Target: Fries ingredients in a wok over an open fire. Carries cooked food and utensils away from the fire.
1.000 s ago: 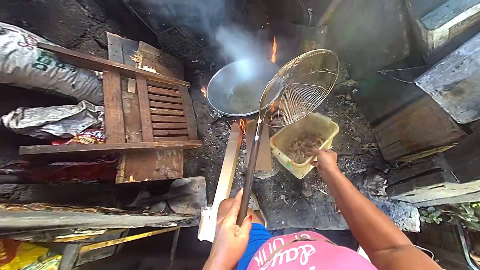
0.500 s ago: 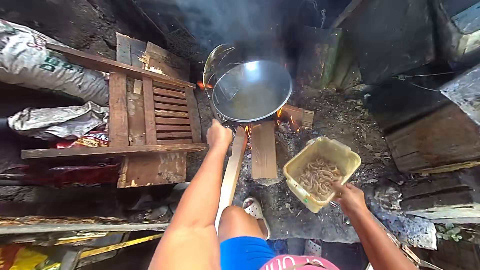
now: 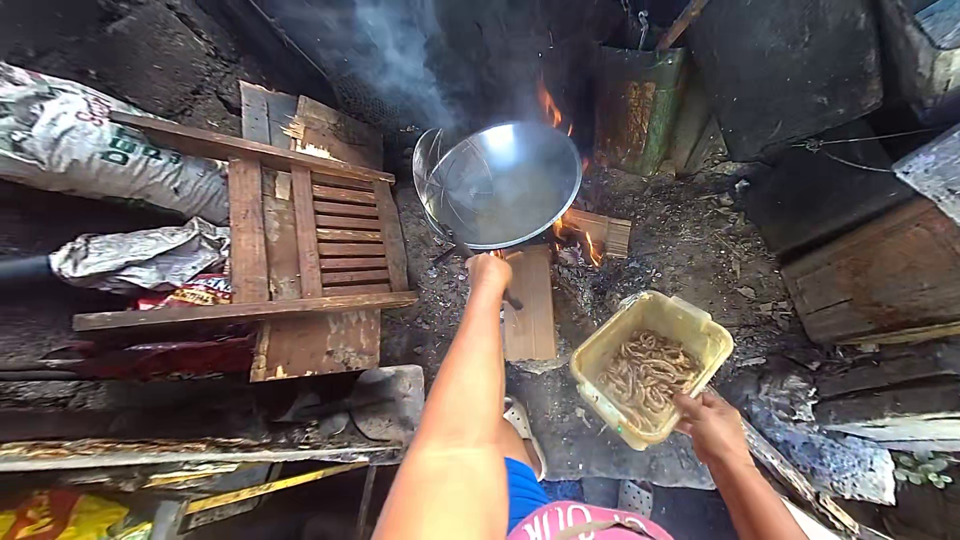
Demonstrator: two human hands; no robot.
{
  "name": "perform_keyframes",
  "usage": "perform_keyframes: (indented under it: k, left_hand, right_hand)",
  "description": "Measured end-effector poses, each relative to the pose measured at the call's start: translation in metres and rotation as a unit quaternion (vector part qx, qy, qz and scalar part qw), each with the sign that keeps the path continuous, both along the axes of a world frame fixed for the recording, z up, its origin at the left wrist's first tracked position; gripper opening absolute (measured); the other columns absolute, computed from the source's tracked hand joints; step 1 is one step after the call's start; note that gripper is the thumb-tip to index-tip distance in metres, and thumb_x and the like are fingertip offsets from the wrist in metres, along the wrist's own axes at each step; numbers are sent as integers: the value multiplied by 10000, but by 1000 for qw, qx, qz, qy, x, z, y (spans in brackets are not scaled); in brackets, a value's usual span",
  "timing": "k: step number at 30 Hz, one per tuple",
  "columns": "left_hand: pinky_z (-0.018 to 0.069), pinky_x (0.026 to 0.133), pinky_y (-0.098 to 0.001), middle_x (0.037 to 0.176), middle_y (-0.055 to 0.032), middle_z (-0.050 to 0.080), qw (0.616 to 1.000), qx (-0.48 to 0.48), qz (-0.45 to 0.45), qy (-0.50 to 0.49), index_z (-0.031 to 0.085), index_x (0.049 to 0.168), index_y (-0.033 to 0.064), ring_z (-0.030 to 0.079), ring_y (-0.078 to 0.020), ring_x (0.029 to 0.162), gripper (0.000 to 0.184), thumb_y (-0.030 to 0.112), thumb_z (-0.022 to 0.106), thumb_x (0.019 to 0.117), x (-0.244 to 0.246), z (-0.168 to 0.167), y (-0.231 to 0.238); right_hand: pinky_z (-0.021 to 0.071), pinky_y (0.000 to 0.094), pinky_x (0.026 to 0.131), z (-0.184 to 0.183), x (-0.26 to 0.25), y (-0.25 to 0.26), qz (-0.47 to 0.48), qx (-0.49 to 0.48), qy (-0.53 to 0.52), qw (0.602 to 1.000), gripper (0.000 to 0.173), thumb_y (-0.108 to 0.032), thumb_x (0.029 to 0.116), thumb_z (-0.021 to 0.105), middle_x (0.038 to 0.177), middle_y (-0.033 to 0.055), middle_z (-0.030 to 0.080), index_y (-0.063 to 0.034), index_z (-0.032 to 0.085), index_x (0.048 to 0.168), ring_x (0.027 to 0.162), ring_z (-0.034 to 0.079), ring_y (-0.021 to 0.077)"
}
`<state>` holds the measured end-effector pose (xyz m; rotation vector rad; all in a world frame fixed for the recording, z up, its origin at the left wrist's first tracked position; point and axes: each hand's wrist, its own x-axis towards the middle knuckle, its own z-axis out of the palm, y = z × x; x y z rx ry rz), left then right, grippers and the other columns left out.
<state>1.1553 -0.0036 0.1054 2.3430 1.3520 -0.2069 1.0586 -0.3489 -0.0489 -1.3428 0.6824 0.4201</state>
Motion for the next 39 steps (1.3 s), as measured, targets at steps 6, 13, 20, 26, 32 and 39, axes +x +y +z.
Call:
perform_keyframes:
  k: [6,13,20,26,32,39]
  left_hand:
    - [539,911,-585,1171,-257,672,997,-55,-51,13,682,1092,-51,670,-378,1085,309,225,640,959,42,16,-23]
    - [518,502,-289,795,-98,591,913,-340,90,-205,555,1103,27,556,-152,542,152,47,531,954,34,40,-4]
    - [466,424,-190,679,-47,556,806,-488,149,-301,523,975,60,539,-85,479,84,112,464,1005,4,40,26]
    - [437,384,-182,675,-61,572,817,-473,150,-292,533,1010,46,531,-80,444,131,140,443,1026,-20,56,28]
    - [451,376,-199,697,-86,596,842,-428,148,-294,523,1045,40,555,-100,449,127,137,441,1039,-51,83,29]
    - [472,383,-222,712,-107,613,862,-389,144,-293,537,1068,19,576,-125,459,118,100,468,1019,-78,90,14]
  right_hand:
    - [623,389,538,6,-1,-10,-7,8,-13,1000,136,90,910,638,714,127,662,20,553,830,573,683,214]
    - [630,403,565,9,1,-18,4,6,-4,1000,109,78,919,647,751,142,660,34,558,873,601,687,226]
    - [625,409,559,15,14,-14,14,0,-7,1000,135,74,908,660,760,146,658,25,546,855,600,681,231]
    - [612,430,580,20,42,13,50,-14,-15,999,116,32,909,681,821,164,650,37,566,905,654,675,250]
    - [593,419,568,29,69,45,63,-13,-29,998,121,30,890,690,857,171,650,37,580,938,679,669,253]
    - [597,427,573,44,77,61,71,-5,-36,997,129,25,887,682,879,172,660,31,589,977,703,678,258]
